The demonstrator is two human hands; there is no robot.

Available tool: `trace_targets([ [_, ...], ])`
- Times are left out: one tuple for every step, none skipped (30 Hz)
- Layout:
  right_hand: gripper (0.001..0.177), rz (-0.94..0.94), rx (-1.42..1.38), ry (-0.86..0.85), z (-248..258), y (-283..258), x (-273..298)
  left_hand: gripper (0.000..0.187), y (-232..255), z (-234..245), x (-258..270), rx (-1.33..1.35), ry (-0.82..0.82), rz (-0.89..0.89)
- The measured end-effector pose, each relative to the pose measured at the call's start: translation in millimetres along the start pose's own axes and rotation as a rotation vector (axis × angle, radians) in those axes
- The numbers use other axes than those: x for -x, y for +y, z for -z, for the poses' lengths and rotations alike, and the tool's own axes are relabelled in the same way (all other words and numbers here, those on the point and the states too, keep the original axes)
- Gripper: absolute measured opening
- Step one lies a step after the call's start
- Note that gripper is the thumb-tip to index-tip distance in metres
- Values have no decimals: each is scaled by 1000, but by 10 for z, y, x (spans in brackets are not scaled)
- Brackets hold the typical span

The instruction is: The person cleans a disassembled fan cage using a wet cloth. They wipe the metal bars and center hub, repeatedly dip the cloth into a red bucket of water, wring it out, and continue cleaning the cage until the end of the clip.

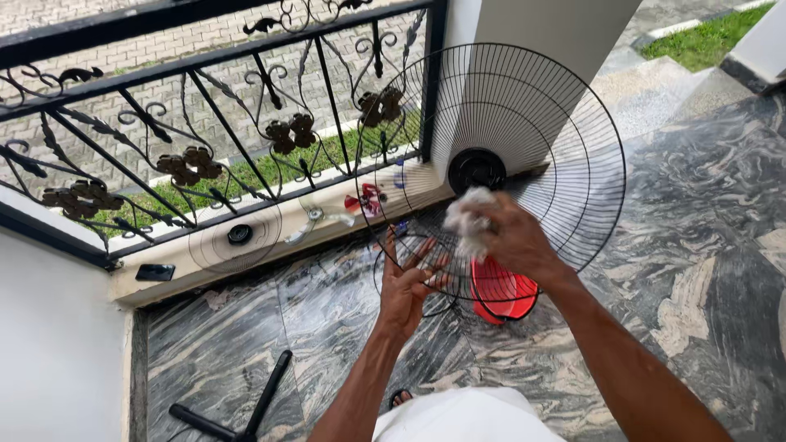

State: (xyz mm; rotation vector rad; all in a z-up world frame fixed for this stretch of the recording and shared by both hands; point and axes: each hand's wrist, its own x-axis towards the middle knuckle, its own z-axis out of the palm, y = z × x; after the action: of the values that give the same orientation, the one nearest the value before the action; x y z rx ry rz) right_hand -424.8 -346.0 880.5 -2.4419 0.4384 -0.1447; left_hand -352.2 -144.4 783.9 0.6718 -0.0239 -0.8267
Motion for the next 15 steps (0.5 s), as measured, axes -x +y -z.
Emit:
trace_targets([
  [46, 144, 171, 164, 38, 94, -62, 109, -8, -33, -8, 0, -14, -1],
  [52, 288, 342, 327, 42, 177, -127, 108, -1, -72, -79, -14, -39, -32],
  [46, 343, 256, 282, -43, 237, -100, 108, -15, -76, -119, -27, -53, -49],
  [41, 398, 169, 237, -147, 265, -45, 107, -49, -61, -131, -40, -67, -67],
  [36, 470, 92, 209, -170, 263, -90, 107, -62, -59, -207, -42, -64, -98],
  [33, 398, 101, 67, -162, 244, -60, 106, -85, -58, -260, -44, -62, -130],
  [30, 323, 104, -86, -142, 203, 74, 106, -106, -65, -273, -44, -47, -158],
  [28, 245, 107, -236, -68, 155, 158, 106, -100, -88, -312, -47, -63, -169],
  [30, 261, 25, -176, 51, 117, 170, 106, -85, -91, -319, -50, -74, -175],
  [33, 276, -57, -116, 211, 87, 146, 107, -55, -110, -318, -54, -84, -182],
  [36, 297, -136, -47, 380, 43, 73, 101, 27, -165, -362, -3, -92, -247],
  [37, 283, -172, 51, 540, 1, 20, 96, 116, -235, -385, 48, -101, -313],
  [37, 263, -208, 145, 713, -18, 7, 91, 156, -330, -359, 101, -108, -373],
  [38, 242, -244, 240, 835, -27, 4, 86, 142, -427, -292, 190, -123, -347],
  [41, 231, -195, 289, 880, -31, -49, 81, 112, -516, -266, 279, -148, -326],
])
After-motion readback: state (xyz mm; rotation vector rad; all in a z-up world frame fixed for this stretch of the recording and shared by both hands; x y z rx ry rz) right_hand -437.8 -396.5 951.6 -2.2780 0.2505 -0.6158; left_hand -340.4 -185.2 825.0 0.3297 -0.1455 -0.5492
